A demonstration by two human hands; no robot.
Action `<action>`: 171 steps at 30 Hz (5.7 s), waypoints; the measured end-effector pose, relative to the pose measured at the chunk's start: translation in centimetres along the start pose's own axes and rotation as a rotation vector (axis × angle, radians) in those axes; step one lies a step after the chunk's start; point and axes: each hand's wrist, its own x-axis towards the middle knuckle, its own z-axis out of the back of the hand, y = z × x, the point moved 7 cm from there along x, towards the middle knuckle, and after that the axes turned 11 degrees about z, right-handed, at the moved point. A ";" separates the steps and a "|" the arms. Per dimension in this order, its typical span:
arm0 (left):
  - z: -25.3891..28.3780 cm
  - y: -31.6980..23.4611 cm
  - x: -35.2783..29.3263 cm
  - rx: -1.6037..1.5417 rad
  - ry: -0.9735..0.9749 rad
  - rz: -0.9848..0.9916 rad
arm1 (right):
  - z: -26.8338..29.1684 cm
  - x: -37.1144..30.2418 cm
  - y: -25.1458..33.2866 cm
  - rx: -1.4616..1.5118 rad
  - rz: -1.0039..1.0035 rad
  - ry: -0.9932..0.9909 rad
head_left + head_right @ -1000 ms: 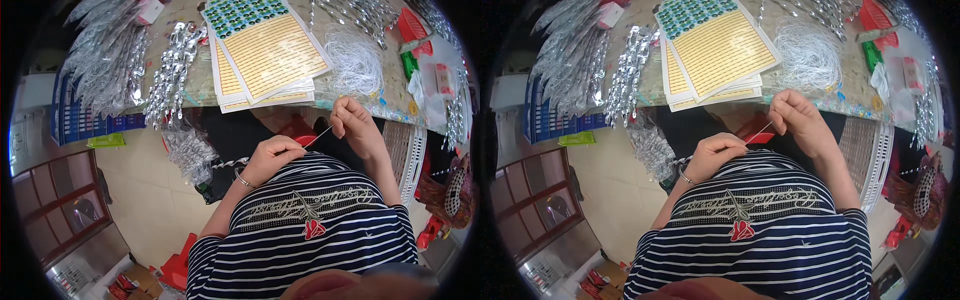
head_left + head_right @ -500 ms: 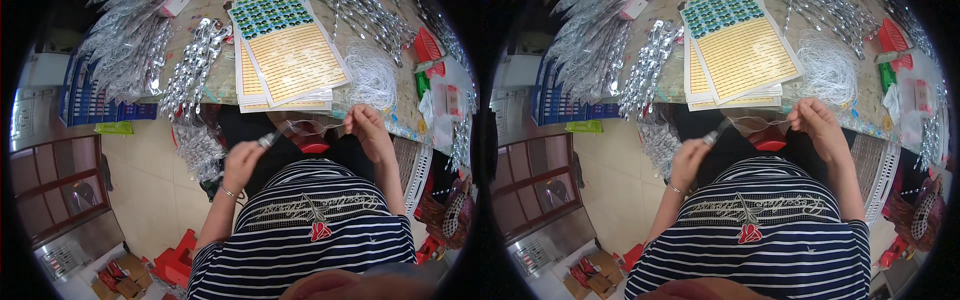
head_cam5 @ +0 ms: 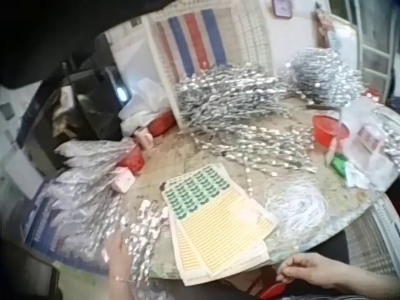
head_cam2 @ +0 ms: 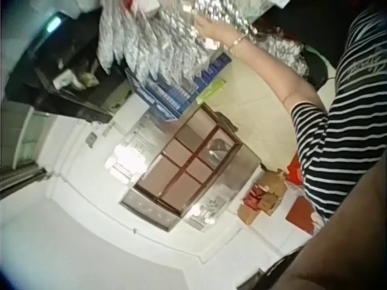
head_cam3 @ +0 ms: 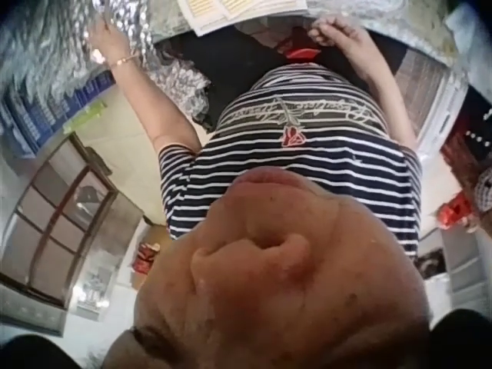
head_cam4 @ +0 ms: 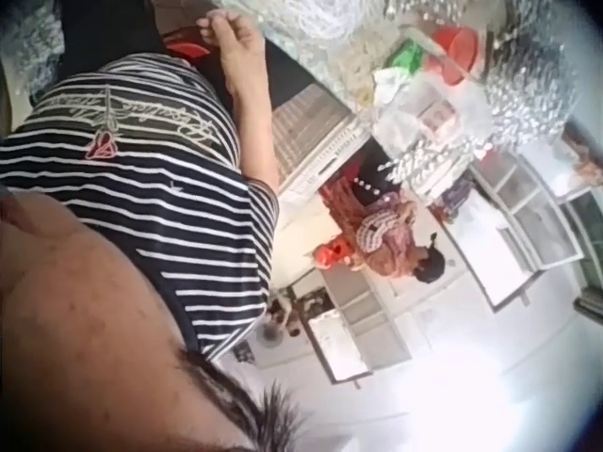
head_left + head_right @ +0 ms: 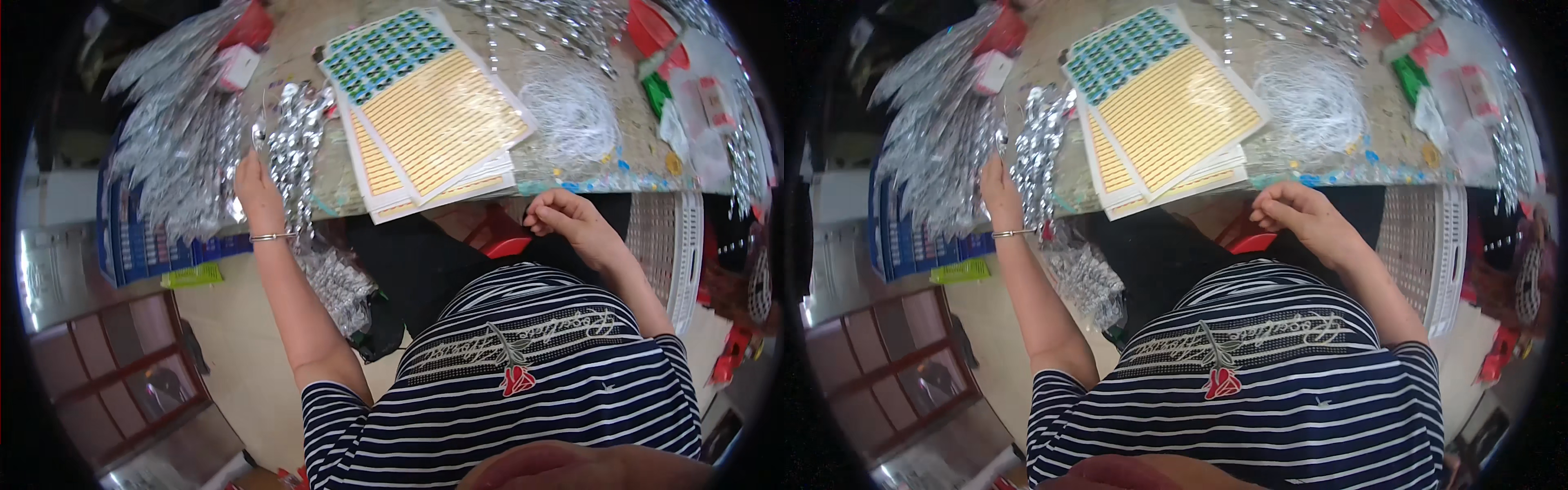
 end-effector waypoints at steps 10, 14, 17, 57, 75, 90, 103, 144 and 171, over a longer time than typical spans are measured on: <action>-1.4 -2.8 -2.5 0.135 -0.128 -0.112 | 4.0 4.1 4.5 -0.549 0.291 -0.090; -1.5 -5.5 -4.3 0.037 -0.099 -0.097 | 3.6 10.1 8.1 -0.831 0.530 -0.122; -2.8 -5.3 -5.1 0.165 -0.022 -0.051 | 4.6 16.6 8.2 -0.971 0.583 -0.166; 1.3 -0.2 -14.2 0.140 -0.453 0.506 | 2.4 0.3 7.0 -0.109 0.272 -0.181; -3.0 0.3 -15.7 -0.499 -0.090 0.836 | 0.5 -1.4 5.6 -0.248 0.240 -0.008; -4.4 -25.3 -11.6 -1.441 0.390 0.379 | -3.3 -1.7 0.8 -0.435 0.413 0.323; -7.0 -23.4 -15.7 -0.814 0.868 0.238 | 21.7 0.3 3.5 -0.855 0.458 -0.650; -7.6 -22.2 -20.7 -0.916 1.135 0.430 | 28.0 7.1 3.9 -1.132 0.416 -0.666; -5.8 -23.9 -18.7 -0.895 1.015 0.464 | -2.2 0.9 4.0 -0.344 0.403 0.215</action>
